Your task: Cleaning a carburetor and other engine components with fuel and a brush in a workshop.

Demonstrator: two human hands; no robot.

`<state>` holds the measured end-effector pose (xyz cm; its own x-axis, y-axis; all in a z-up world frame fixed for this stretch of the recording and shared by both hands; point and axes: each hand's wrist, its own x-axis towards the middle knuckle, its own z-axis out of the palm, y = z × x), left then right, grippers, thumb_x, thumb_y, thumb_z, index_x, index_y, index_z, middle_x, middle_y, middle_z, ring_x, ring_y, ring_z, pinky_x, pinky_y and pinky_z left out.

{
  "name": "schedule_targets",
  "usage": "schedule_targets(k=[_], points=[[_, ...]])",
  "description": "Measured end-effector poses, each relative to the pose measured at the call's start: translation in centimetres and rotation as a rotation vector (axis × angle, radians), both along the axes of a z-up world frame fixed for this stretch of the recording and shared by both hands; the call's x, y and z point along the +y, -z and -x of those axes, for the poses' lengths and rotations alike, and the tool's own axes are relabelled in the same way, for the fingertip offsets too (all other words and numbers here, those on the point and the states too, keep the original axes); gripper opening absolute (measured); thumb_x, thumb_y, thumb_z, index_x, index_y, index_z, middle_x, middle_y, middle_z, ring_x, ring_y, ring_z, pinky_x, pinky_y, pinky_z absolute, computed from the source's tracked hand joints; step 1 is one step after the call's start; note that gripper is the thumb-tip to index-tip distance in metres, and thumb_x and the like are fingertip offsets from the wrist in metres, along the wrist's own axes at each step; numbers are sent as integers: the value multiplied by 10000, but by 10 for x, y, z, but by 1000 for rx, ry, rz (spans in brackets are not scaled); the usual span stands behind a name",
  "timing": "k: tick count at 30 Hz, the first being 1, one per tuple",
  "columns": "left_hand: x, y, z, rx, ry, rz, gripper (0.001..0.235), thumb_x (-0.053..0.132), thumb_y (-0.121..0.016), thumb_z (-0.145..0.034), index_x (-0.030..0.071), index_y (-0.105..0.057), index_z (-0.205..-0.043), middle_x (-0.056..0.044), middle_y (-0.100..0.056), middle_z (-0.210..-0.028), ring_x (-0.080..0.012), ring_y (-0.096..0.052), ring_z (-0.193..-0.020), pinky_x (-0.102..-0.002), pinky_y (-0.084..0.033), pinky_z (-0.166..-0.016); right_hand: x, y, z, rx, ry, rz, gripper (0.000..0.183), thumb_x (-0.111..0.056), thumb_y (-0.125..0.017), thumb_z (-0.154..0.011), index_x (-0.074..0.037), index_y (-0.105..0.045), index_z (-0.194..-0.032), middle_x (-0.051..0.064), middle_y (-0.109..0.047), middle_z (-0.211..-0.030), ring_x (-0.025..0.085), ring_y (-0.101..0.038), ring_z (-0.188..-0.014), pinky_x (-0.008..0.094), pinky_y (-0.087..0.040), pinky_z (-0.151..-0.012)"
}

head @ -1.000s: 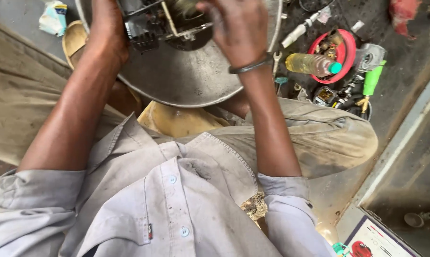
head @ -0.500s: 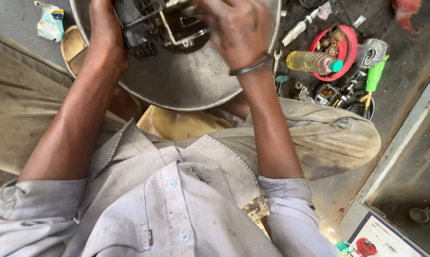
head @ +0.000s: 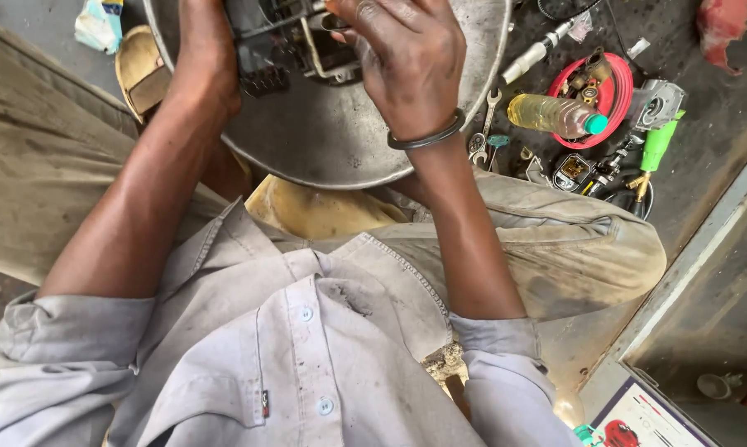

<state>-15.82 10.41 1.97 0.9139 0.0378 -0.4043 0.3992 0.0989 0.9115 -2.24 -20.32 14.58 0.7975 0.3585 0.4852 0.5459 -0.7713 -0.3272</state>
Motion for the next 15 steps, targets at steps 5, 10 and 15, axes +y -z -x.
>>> schedule_targets(k=[5,10,15], points=[[3,-5,1,-11,4,-14,927,722,-431,-961,-7,-336,-1525,-265,-400,-1534,-413,-384,-1433,-576,-379,-1116,-25,-14,-5,-15,74,252,368,-6,-818,-880,-209,-788,-1185,25,-771,-1024,202,-693,-963,388,-612,-816],[9,-5,6,-2,-9,-20,932,725,-423,-964,-14,-333,-1524,-272,-397,-1532,-419,-379,-1434,-581,-378,-1118,-5,-6,-2,5,-6,50,341,13,-787,-901,-214,-767,-1155,-13,-777,-1047,184,-720,-979,349,-611,-790],[11,-2,1,-13,-4,-32,937,729,-416,-967,-21,-331,-1523,-278,-394,-1530,-424,-374,-1436,-587,-378,-1119,-14,-44,-10,62,87,265,253,-30,-846,-877,-201,-808,-1060,35,-765,-902,223,-698,-854,404,-587,-704]])
